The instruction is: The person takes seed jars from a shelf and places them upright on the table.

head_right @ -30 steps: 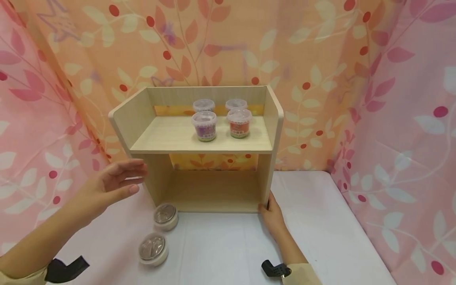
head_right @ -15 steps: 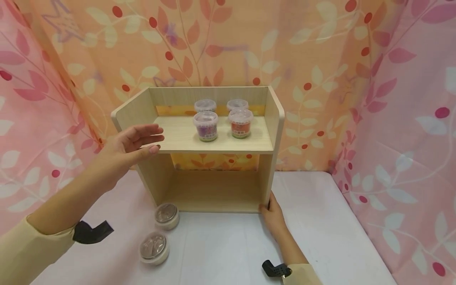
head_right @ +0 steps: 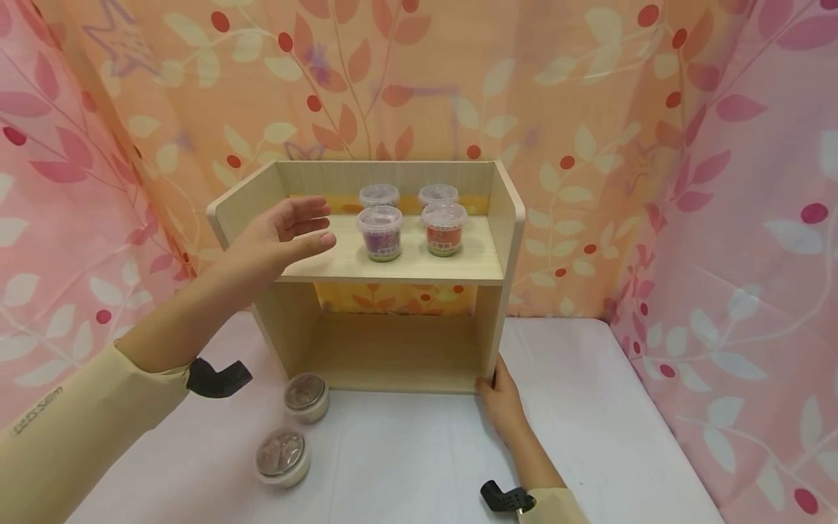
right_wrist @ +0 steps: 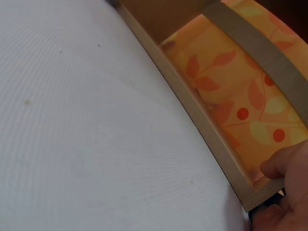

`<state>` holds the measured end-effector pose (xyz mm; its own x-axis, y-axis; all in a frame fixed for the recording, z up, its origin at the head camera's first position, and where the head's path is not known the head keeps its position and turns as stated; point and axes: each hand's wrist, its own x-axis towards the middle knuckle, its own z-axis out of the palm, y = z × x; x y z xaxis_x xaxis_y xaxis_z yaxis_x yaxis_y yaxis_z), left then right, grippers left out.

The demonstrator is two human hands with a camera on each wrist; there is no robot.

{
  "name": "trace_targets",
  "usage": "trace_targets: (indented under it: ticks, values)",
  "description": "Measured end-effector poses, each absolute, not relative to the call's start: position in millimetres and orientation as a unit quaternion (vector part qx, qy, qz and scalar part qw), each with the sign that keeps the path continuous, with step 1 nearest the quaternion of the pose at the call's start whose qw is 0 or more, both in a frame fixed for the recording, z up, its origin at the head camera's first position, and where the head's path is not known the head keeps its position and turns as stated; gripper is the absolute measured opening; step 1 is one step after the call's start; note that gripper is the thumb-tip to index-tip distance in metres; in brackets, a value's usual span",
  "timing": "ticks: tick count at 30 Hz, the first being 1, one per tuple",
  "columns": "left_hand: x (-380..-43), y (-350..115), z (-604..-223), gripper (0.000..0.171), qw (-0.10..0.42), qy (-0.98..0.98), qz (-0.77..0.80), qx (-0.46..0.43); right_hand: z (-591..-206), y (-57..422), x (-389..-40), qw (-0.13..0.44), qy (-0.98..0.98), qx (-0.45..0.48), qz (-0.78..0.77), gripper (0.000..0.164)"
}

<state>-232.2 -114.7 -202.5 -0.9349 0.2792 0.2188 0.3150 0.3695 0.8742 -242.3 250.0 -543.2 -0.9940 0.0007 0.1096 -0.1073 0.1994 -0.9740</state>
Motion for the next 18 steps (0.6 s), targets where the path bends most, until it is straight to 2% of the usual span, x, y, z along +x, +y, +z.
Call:
trace_targets:
  ticks: [8,18]
  values:
    - [-256.1,-101.6,-199.6,0.083,0.011,-0.853,-0.498,-0.153,-541.6,251.8,-242.8,0.047,-0.78,0.033,0.624,0.064]
    - [-286.3,-91.5,-210.4,0.088,-0.042,-0.827,-0.533,-0.173,-544.1,249.2,-242.4,0.036,-0.777,0.025,0.627,0.068]
